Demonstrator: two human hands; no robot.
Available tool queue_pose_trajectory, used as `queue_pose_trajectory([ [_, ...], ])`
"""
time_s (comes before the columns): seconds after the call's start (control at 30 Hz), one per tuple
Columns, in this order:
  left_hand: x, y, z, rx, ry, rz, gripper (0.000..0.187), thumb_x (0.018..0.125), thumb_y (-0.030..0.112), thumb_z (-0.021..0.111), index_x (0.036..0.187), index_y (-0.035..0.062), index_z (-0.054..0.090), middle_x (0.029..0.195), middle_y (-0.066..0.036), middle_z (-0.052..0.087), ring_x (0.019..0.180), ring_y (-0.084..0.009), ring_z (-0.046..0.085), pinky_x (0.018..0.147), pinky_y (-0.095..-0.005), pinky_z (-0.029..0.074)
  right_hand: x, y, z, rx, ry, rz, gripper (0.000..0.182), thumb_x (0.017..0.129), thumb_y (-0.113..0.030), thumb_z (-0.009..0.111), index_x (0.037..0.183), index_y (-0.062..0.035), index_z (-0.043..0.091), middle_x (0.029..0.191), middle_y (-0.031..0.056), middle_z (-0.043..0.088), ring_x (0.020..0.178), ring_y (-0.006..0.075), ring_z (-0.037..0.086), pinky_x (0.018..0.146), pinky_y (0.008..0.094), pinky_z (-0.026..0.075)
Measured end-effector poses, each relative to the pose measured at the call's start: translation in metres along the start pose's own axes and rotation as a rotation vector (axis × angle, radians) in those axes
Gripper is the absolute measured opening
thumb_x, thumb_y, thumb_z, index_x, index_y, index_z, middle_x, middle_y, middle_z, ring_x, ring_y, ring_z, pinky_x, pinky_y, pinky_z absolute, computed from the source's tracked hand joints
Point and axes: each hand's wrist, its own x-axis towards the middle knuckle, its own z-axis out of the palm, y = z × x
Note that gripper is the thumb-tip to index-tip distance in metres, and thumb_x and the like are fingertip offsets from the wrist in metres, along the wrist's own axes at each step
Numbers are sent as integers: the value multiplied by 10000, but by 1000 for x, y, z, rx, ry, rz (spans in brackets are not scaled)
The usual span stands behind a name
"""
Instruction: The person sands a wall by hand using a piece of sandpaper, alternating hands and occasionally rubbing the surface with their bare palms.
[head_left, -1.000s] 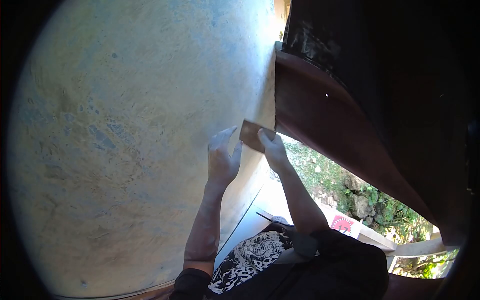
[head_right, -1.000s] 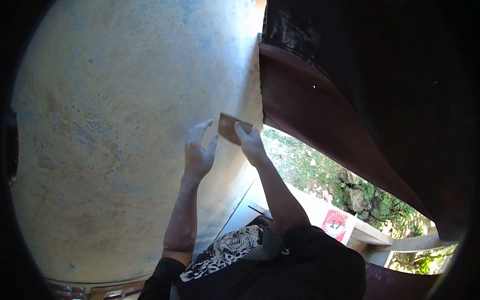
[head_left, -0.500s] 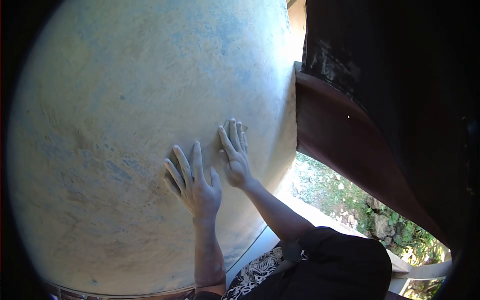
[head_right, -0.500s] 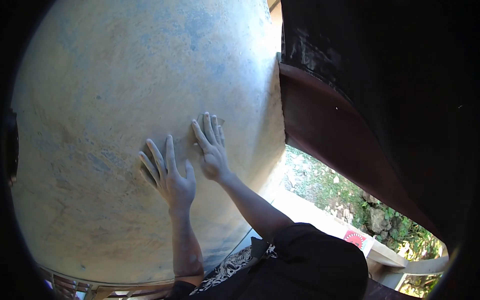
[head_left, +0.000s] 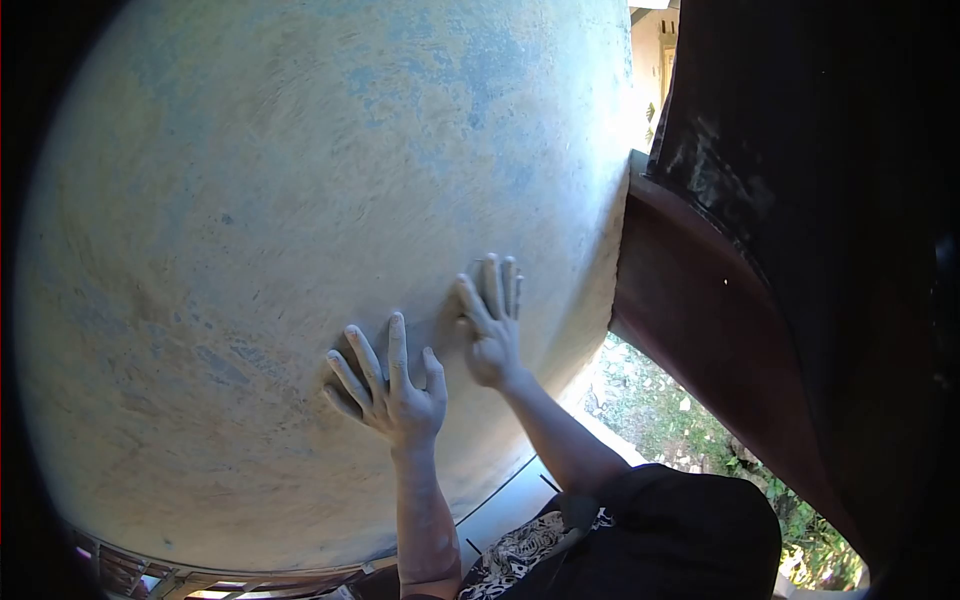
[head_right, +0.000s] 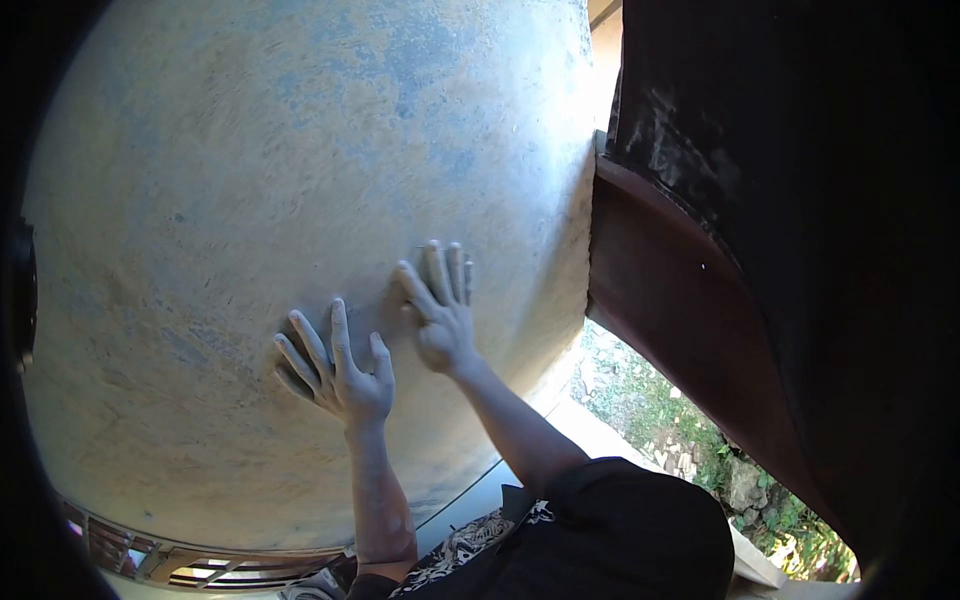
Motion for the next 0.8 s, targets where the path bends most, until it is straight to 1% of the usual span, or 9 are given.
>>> queue_pose_trajectory([
  [0.07,0,-2,4,6,32,11,647,930,383,716,1559,294,590,1731,-165,364,1634,-438,200,1291,-628,39,-1,51,-5,-44,67,86,580,1136,-211,378,1700,-105,294,1805,170,74,1664,380,-32,1324,527,-39],
  [0.13,-3,-2,4,26,32,20,636,936,398,708,1552,284,598,1734,-177,352,1637,-440,187,1290,-626,32,16,95,-11,246,217,399,584,1140,-209,361,1706,-96,269,1805,174,63,1664,376,-26,1333,481,-17],
  [0.23,-7,7,10,40,28,-33,636,943,402,701,1556,276,593,1740,-187,332,1641,-440,170,1291,-622,27,56,89,-31,200,312,675,599,1139,-199,367,1715,-108,234,1804,178,50,1662,375,-32,1336,448,-10],
  [0.4,-8,12,5,4,-1,-70,644,951,372,711,1570,260,575,1752,-188,301,1646,-434,143,1289,-623,36,38,-9,-12,61,95,206,633,1112,-161,408,1716,-110,224,1807,161,27,1660,380,-50,1327,515,-68],
  [0.5,-7,11,-1,-34,-17,-46,659,942,345,731,1576,264,568,1755,-175,300,1648,-427,141,1287,-625,48,-9,22,-2,-47,-65,-25,657,1086,-268,505,1705,-173,304,1811,148,48,1653,433,-48,1317,570,-61],
  [0.6,-8,6,-5,-61,-50,-24,681,922,330,752,1575,284,567,1757,-157,306,1646,-420,152,1287,-625,64,-1,92,-2,158,163,201,568,1122,-237,467,1673,-137,374,1805,144,103,1657,399,45,1336,513,-5],
  [0.67,-8,4,-9,-74,-79,-25,693,910,329,762,1575,298,567,1757,-147,309,1645,-418,161,1287,-624,73,26,131,-10,280,380,485,577,1142,-208,393,1701,-122,279,1803,157,81,1661,347,42,1345,464,4],
  [0.77,-8,5,-11,-91,-99,-14,706,897,326,770,1573,318,568,1757,-140,313,1642,-416,174,1285,-625,89,69,101,-35,207,352,784,581,1144,-138,340,1699,-29,208,1800,191,37,1666,322,-30,1344,411,6],
  [0.8,-8,6,-9,-97,-92,-20,709,893,325,771,1573,319,568,1757,-138,315,1642,-415,175,1283,-626,97,78,74,-38,287,330,649,586,1142,-139,348,1704,-46,209,1799,195,48,1666,332,-22,1342,432,1],
])
